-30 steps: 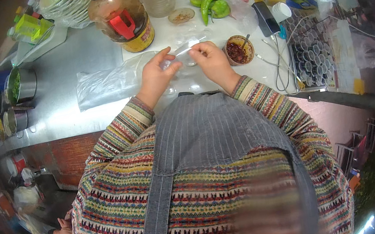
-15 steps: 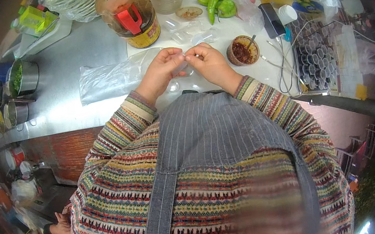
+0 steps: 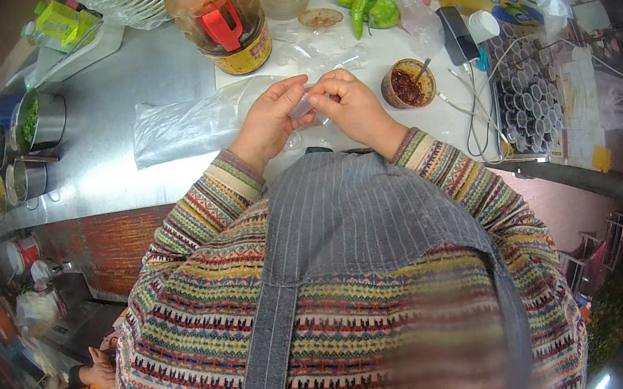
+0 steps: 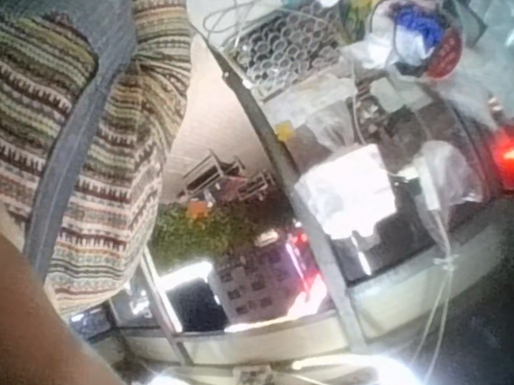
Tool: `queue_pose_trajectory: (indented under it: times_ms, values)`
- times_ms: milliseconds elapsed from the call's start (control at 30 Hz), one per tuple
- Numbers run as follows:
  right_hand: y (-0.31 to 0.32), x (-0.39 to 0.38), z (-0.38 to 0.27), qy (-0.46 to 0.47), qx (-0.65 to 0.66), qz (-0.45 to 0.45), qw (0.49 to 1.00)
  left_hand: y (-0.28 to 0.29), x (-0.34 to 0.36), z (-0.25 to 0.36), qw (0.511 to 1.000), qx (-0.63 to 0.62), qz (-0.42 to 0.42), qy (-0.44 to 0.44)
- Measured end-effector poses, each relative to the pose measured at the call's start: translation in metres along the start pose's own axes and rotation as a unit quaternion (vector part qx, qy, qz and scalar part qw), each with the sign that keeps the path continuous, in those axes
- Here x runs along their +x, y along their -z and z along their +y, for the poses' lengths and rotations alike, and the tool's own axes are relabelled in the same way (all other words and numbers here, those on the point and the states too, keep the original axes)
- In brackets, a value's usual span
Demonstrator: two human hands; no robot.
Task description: The person scoops a dark condiment from a bowl into small clear plastic cups using a spoon, then places each filled cup into a tray. The person also handles a plastic bag and uses scissors to cut it, then resumes filling and placing cups.
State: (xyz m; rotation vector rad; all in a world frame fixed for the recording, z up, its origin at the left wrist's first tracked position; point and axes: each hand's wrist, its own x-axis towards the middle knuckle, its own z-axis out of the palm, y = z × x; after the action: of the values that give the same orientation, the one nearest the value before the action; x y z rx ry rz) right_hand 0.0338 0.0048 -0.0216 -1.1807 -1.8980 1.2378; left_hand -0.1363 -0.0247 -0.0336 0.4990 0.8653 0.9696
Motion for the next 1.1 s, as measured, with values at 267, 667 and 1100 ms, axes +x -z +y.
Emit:
queue_pose_trajectory:
  times_ms: [267, 667, 1100]
  values:
    - [0.012, 0.006, -0.002, 0.011, -0.051, 0.141, 0.989, 0.004, -0.002, 0.003, 0.999, -0.045, 0.027, 0.008]
    - [0.012, 0.006, -0.006, 0.034, -0.077, 0.092, 0.992, 0.007, -0.004, -0.001, 0.999, 0.027, 0.03, -0.032]
    - [0.025, -0.018, -0.026, 0.06, -0.011, -0.018, 0.998, -0.021, -0.018, 0.0, 0.982, 0.105, 0.101, -0.118]
